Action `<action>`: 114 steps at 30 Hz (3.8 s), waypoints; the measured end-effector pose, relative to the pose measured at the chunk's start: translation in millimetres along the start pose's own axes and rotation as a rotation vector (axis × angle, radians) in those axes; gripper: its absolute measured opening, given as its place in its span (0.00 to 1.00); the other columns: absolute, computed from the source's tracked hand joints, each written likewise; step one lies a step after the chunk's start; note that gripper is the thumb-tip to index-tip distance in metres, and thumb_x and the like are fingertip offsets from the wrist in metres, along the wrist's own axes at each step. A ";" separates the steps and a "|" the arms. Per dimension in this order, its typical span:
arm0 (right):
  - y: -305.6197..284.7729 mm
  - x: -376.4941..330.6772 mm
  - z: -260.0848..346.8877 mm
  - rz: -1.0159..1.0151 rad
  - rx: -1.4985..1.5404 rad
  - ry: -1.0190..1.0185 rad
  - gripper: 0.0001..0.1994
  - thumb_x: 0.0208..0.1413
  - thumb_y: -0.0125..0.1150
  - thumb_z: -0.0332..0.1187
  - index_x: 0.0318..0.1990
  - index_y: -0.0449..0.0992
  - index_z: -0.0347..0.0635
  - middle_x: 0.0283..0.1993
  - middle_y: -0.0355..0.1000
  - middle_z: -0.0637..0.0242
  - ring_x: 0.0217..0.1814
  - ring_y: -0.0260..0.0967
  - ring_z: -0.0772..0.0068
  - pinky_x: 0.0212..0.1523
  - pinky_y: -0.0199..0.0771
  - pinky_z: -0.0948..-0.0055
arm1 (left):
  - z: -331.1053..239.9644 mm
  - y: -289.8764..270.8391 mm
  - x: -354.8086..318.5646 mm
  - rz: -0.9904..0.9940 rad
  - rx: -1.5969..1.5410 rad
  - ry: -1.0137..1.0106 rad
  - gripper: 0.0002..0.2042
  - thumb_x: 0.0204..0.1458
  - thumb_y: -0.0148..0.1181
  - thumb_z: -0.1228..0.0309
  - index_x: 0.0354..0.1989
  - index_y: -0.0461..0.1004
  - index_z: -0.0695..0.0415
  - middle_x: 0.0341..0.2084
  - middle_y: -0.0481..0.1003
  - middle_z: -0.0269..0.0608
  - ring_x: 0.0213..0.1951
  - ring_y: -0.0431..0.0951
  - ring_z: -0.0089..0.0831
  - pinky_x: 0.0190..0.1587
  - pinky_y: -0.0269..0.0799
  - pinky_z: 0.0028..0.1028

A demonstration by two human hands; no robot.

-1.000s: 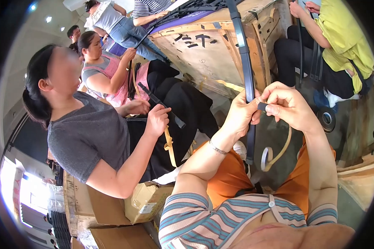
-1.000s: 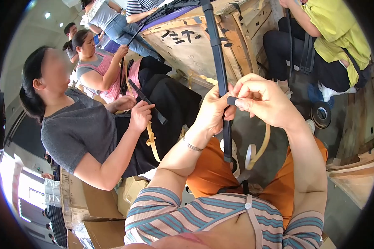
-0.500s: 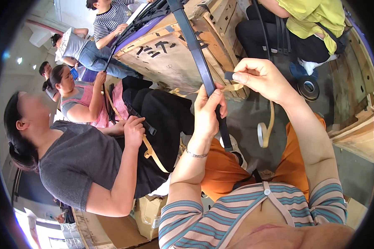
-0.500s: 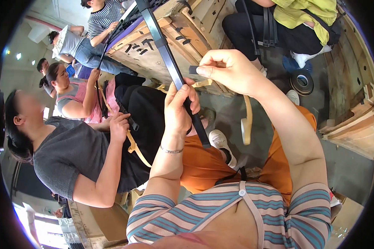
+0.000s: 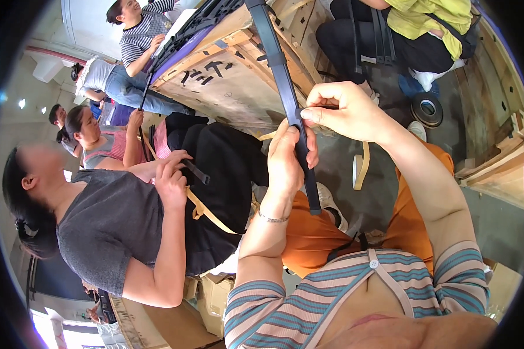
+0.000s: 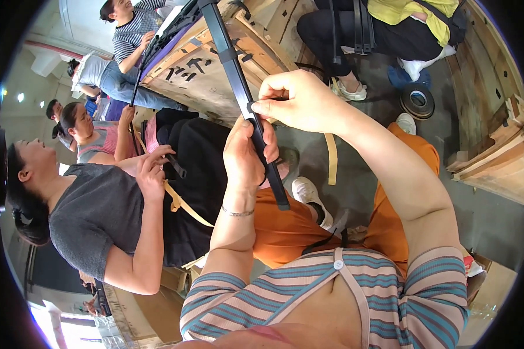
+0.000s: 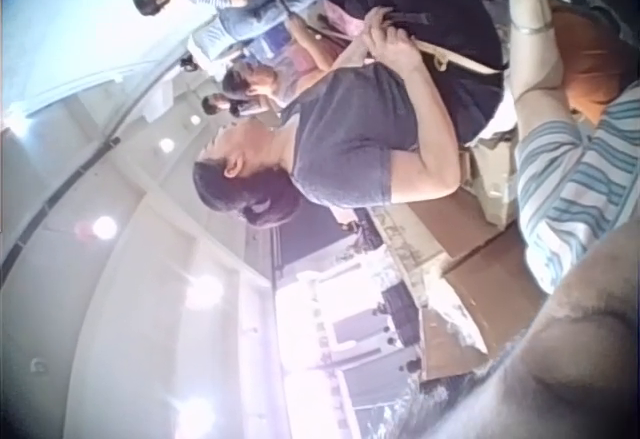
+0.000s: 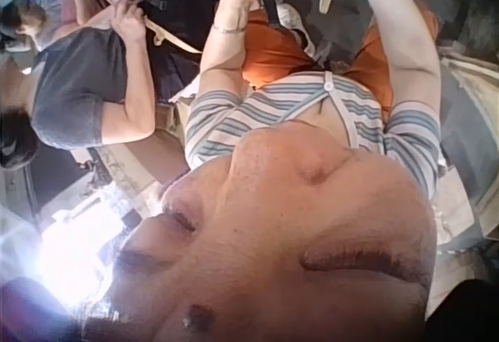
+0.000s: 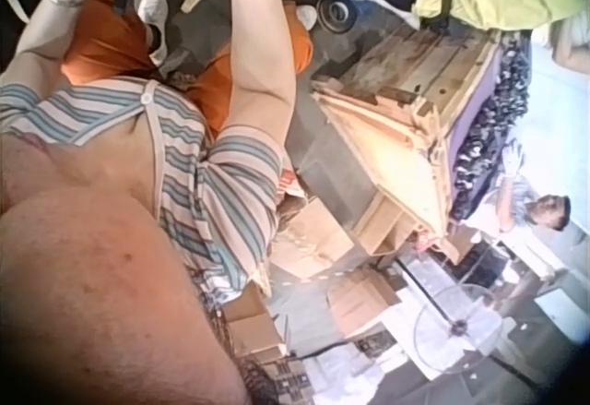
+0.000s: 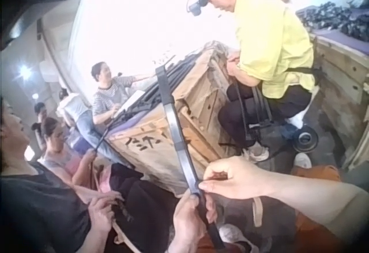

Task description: Applying adhesive tape to long black plastic or rubber components on an assembly line.

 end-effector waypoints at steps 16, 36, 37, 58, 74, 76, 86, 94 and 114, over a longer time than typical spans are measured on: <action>3.6 -0.6 4.2 0.008 -0.080 -0.070 0.07 0.49 0.59 0.30 0.26 0.72 0.35 0.21 0.71 0.70 0.24 0.64 0.85 0.27 0.65 0.82 | 0.6 -0.8 -3.9 0.051 -0.052 -0.020 0.10 0.56 0.34 0.70 0.37 0.61 0.62 0.17 0.64 0.39 0.13 0.59 0.24 0.15 0.55 0.22; 7.1 -7.3 0.4 0.028 -0.128 -0.027 0.08 0.50 0.59 0.30 0.25 0.69 0.37 0.22 0.65 0.76 0.26 0.58 0.89 0.27 0.60 0.84 | 3.6 2.6 -10.4 0.030 -0.062 -0.019 0.09 0.56 0.34 0.71 0.36 0.61 0.62 0.17 0.65 0.39 0.13 0.60 0.23 0.16 0.56 0.21; 6.1 -7.3 -0.1 0.011 -0.154 -0.021 0.08 0.50 0.59 0.29 0.25 0.69 0.36 0.22 0.64 0.76 0.26 0.58 0.89 0.27 0.60 0.84 | 3.3 4.0 -10.8 0.031 -0.066 -0.021 0.09 0.56 0.34 0.71 0.36 0.61 0.62 0.17 0.65 0.39 0.13 0.60 0.23 0.16 0.56 0.21; 4.0 -9.8 -1.8 -0.015 -0.086 -0.068 0.08 0.51 0.58 0.32 0.26 0.71 0.36 0.20 0.67 0.71 0.22 0.59 0.85 0.25 0.60 0.80 | 2.3 -0.2 -10.3 -0.045 0.187 0.118 0.09 0.53 0.38 0.74 0.38 0.64 0.63 0.19 0.65 0.37 0.16 0.61 0.21 0.16 0.56 0.19; 10.9 -9.6 5.5 0.049 0.071 -0.014 0.07 0.52 0.58 0.30 0.27 0.72 0.36 0.23 0.68 0.75 0.27 0.60 0.88 0.29 0.61 0.84 | -4.7 -4.7 -12.4 -0.080 0.134 0.146 0.08 0.54 0.37 0.74 0.36 0.64 0.60 0.19 0.65 0.36 0.15 0.61 0.22 0.16 0.55 0.19; 11.7 -8.4 2.9 0.041 0.057 -0.018 0.07 0.51 0.58 0.30 0.27 0.72 0.36 0.23 0.67 0.75 0.27 0.60 0.88 0.28 0.61 0.84 | -4.3 -4.3 -13.1 -0.073 0.142 0.132 0.07 0.54 0.37 0.75 0.36 0.64 0.61 0.19 0.65 0.37 0.15 0.61 0.22 0.16 0.55 0.20; 10.5 -10.9 1.9 0.028 -0.008 -0.024 0.07 0.51 0.59 0.30 0.26 0.72 0.36 0.22 0.68 0.73 0.26 0.60 0.87 0.28 0.61 0.83 | -2.2 0.0 -17.6 -0.048 0.116 0.121 0.07 0.56 0.37 0.74 0.36 0.64 0.61 0.18 0.65 0.34 0.15 0.61 0.19 0.15 0.58 0.18; 7.5 -11.8 0.1 -0.013 -0.049 -0.051 0.09 0.49 0.60 0.32 0.25 0.72 0.36 0.20 0.68 0.71 0.24 0.61 0.87 0.27 0.62 0.82 | -0.3 5.2 -19.7 -0.032 0.112 0.117 0.07 0.57 0.37 0.74 0.36 0.63 0.60 0.18 0.65 0.34 0.15 0.61 0.18 0.16 0.57 0.18; 16.0 -24.2 4.9 0.079 0.145 0.085 0.09 0.54 0.55 0.35 0.34 0.72 0.38 0.23 0.64 0.77 0.22 0.55 0.90 0.21 0.54 0.87 | 9.2 10.6 -22.6 0.036 0.160 0.054 0.08 0.54 0.39 0.73 0.37 0.64 0.63 0.17 0.66 0.39 0.13 0.61 0.23 0.15 0.56 0.20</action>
Point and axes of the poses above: each hand's wrist, its own x-axis towards the middle knuckle, its own y-axis out of the palm, z = x × y, the point moved 6 cm from there along x, towards the middle knuckle
